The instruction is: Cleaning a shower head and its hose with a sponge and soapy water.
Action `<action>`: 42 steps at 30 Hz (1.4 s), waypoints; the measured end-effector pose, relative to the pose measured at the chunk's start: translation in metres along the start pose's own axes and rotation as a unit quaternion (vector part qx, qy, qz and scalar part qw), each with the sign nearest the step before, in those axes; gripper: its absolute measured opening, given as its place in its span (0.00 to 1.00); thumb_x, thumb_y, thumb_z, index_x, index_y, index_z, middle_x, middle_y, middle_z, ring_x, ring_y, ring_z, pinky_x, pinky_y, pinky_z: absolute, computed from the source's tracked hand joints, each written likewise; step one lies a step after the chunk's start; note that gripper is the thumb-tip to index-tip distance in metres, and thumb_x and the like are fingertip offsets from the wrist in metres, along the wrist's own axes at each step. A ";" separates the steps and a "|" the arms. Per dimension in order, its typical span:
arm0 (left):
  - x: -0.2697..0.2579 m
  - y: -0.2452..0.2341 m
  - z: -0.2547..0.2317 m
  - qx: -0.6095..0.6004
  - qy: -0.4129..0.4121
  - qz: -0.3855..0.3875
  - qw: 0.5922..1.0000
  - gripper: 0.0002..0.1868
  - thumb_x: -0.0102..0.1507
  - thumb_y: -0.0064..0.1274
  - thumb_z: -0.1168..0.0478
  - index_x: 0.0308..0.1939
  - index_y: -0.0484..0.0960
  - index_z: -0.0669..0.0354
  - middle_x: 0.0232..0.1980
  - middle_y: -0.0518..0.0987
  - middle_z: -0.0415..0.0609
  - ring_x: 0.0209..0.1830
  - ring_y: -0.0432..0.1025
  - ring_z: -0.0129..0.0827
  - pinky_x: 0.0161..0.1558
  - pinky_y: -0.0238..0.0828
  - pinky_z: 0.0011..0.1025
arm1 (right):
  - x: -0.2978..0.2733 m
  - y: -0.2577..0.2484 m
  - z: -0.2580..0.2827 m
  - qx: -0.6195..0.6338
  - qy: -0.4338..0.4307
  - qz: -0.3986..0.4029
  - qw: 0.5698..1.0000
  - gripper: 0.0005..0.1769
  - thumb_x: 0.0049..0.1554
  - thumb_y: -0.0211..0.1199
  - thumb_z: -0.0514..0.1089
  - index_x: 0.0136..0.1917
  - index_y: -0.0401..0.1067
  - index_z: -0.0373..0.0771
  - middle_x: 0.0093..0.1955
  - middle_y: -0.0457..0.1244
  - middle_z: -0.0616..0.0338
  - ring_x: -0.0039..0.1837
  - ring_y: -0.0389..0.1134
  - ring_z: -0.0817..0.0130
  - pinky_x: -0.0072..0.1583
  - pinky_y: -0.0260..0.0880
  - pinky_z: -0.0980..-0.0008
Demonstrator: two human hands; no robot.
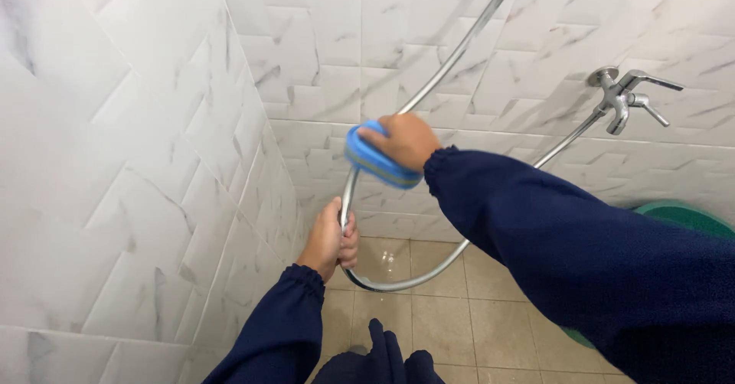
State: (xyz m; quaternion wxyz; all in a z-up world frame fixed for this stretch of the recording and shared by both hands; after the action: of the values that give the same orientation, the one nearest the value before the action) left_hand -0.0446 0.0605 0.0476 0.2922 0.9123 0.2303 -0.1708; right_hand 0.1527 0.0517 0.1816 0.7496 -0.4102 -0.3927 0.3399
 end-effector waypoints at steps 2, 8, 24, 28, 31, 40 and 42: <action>0.001 -0.007 -0.001 0.003 0.012 -0.008 1.000 0.29 0.70 0.24 0.39 0.23 0.58 0.53 0.13 0.50 0.39 0.09 0.42 0.28 0.15 0.43 0.33 | -0.017 -0.005 0.031 0.037 -0.028 0.031 0.998 0.33 0.60 0.58 0.68 0.36 0.76 0.34 0.31 0.66 0.42 0.35 0.69 0.46 0.42 0.69 0.52; -0.005 -0.013 0.005 0.028 0.014 -0.021 0.999 0.30 0.71 0.24 0.40 0.22 0.58 0.54 0.13 0.50 0.40 0.08 0.42 0.28 0.14 0.42 0.33 | -0.019 -0.002 0.025 0.048 -0.082 0.067 0.993 0.30 0.58 0.58 0.67 0.38 0.77 0.37 0.31 0.66 0.44 0.35 0.69 0.46 0.42 0.69 0.51; -0.009 -0.020 0.010 0.067 0.004 -0.014 0.998 0.30 0.71 0.29 0.36 0.24 0.59 0.53 0.15 0.50 0.37 0.10 0.44 0.26 0.15 0.44 0.33 | -0.018 0.009 0.010 -0.058 -0.045 0.049 0.996 0.32 0.59 0.59 0.67 0.36 0.77 0.35 0.33 0.67 0.41 0.39 0.69 0.43 0.44 0.68 0.47; -0.011 -0.016 0.009 0.053 0.012 -0.006 0.999 0.29 0.71 0.29 0.36 0.24 0.59 0.52 0.16 0.50 0.38 0.10 0.44 0.27 0.15 0.45 0.33 | -0.001 0.003 -0.011 -0.114 -0.025 0.025 0.993 0.32 0.59 0.59 0.67 0.36 0.77 0.36 0.34 0.67 0.41 0.40 0.70 0.42 0.43 0.69 0.47; -0.001 -0.009 0.006 0.063 0.006 0.006 0.998 0.29 0.71 0.29 0.37 0.24 0.59 0.54 0.17 0.53 0.39 0.11 0.46 0.26 0.16 0.46 0.33 | -0.015 0.000 0.011 -0.085 -0.013 0.023 0.996 0.32 0.58 0.60 0.67 0.35 0.76 0.35 0.33 0.67 0.41 0.39 0.70 0.43 0.43 0.69 0.47; 0.015 -0.011 0.001 0.081 0.007 0.004 0.997 0.28 0.70 0.30 0.38 0.25 0.61 0.53 0.17 0.52 0.38 0.12 0.45 0.26 0.16 0.46 0.32 | -0.008 0.014 -0.015 -0.042 0.010 0.059 0.997 0.33 0.59 0.59 0.68 0.34 0.75 0.34 0.32 0.66 0.41 0.37 0.69 0.43 0.42 0.69 0.48; 0.019 -0.008 -0.002 0.098 -0.001 0.012 0.995 0.28 0.70 0.30 0.38 0.25 0.62 0.53 0.18 0.53 0.38 0.12 0.46 0.26 0.16 0.45 0.32 | 0.004 0.012 -0.053 -0.115 0.031 0.009 0.993 0.32 0.59 0.59 0.66 0.34 0.76 0.34 0.33 0.67 0.40 0.39 0.69 0.42 0.42 0.68 0.46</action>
State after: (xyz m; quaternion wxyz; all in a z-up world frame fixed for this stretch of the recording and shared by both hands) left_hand -0.0323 0.0732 0.0369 0.2033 0.9392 0.2014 -0.1898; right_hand 0.1979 0.0418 0.1531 0.7063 -0.5078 -0.4017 0.2862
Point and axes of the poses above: each hand's wrist, its own x-axis towards the middle knuckle, its own y-axis out of the palm, z = x × y, the point moved 8 cm from there along x, towards the middle knuckle
